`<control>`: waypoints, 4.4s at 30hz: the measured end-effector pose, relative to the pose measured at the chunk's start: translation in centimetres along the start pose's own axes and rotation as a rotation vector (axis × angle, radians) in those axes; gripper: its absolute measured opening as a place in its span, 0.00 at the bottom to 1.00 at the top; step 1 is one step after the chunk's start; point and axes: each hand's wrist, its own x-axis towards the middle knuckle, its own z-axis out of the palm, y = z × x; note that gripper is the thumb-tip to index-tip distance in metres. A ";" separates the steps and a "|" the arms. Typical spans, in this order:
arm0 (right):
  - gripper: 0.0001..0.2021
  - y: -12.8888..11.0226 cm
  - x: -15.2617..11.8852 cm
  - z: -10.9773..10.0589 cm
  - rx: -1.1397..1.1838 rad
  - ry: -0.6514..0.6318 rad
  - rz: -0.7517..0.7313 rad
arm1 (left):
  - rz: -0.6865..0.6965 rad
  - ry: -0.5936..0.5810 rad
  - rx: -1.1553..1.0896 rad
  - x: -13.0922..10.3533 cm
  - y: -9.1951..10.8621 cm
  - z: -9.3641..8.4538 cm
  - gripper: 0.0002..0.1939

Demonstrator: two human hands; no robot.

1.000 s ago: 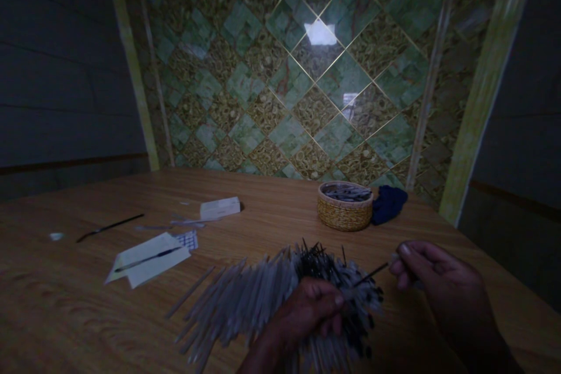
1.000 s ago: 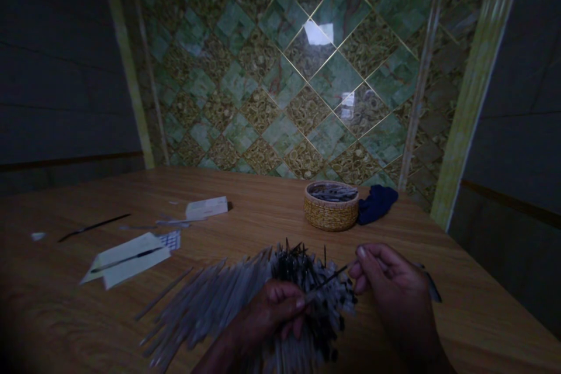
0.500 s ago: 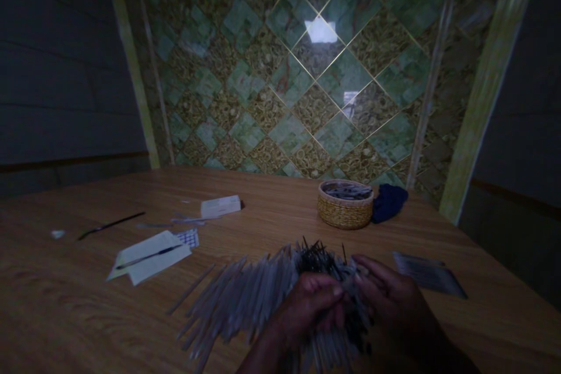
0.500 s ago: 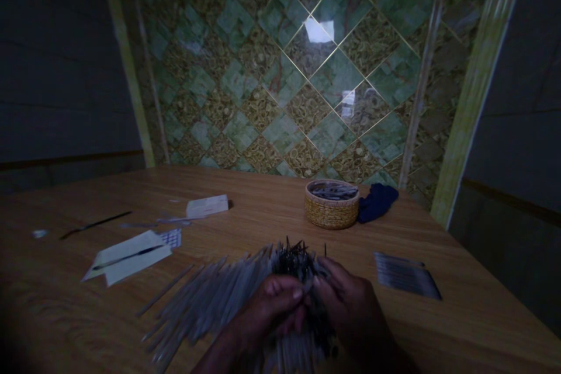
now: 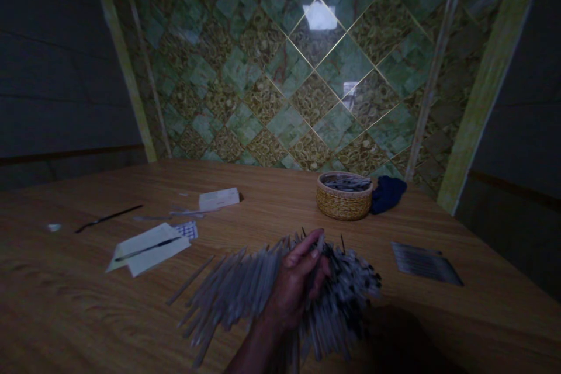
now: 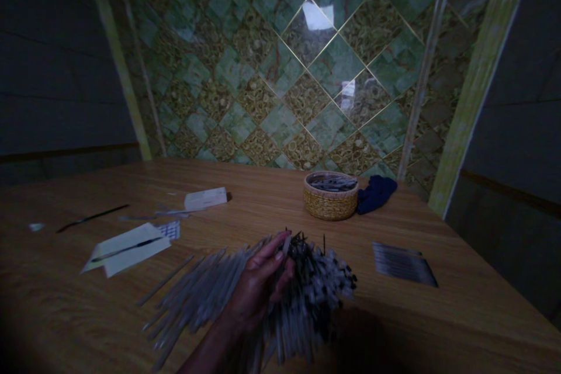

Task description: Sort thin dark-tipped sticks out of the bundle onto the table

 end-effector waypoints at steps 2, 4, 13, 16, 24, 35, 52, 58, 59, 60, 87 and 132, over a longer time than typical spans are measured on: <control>0.17 -0.3 0.0 -0.2 -0.055 -0.068 0.014 | -0.003 -0.006 -0.021 0.0 0.0 0.1 0.34; 0.17 -0.5 0.1 -0.3 -0.081 -0.082 0.019 | -0.001 -0.017 -0.044 0.0 0.0 0.0 0.34; 0.12 -0.3 -0.2 -0.1 0.113 0.025 -0.005 | 0.023 -0.035 -0.096 0.3 -0.5 -0.4 0.28; 0.09 -1.4 -0.7 -0.9 0.413 0.104 -0.062 | 0.017 -0.011 -0.097 0.2 -0.4 -0.2 0.28; 0.09 -4.6 -1.2 0.5 1.221 -0.003 0.030 | 0.102 0.110 -0.133 0.3 -0.1 0.1 0.21; 0.07 -6.4 -1.1 1.5 1.448 -0.016 0.053 | 0.107 0.185 -0.218 0.6 -0.3 0.1 0.15; 0.13 -2.3 -0.7 -3.7 1.263 0.473 -0.089 | -0.068 -0.267 0.137 0.1 -1.1 -0.4 0.11; 0.08 -1.6 -0.7 -4.3 1.222 0.525 -0.225 | -0.100 -0.395 0.205 0.1 -1.8 -0.4 0.16; 0.08 -1.5 -0.7 -4.3 1.195 0.532 -0.238 | -0.103 -0.404 0.213 0.1 -1.8 -0.4 0.16; 0.08 -1.5 -0.7 -4.3 1.165 0.537 -0.247 | -0.103 -0.407 0.219 0.1 -1.9 -0.3 0.16; 0.13 -1.5 -1.0 -5.4 0.504 0.345 -0.375 | -0.125 -0.431 0.404 -0.1 -2.3 -0.1 0.17; 0.12 -1.4 -1.0 -5.4 0.826 0.183 -0.176 | -0.124 -0.372 0.438 -0.6 -2.4 0.8 0.15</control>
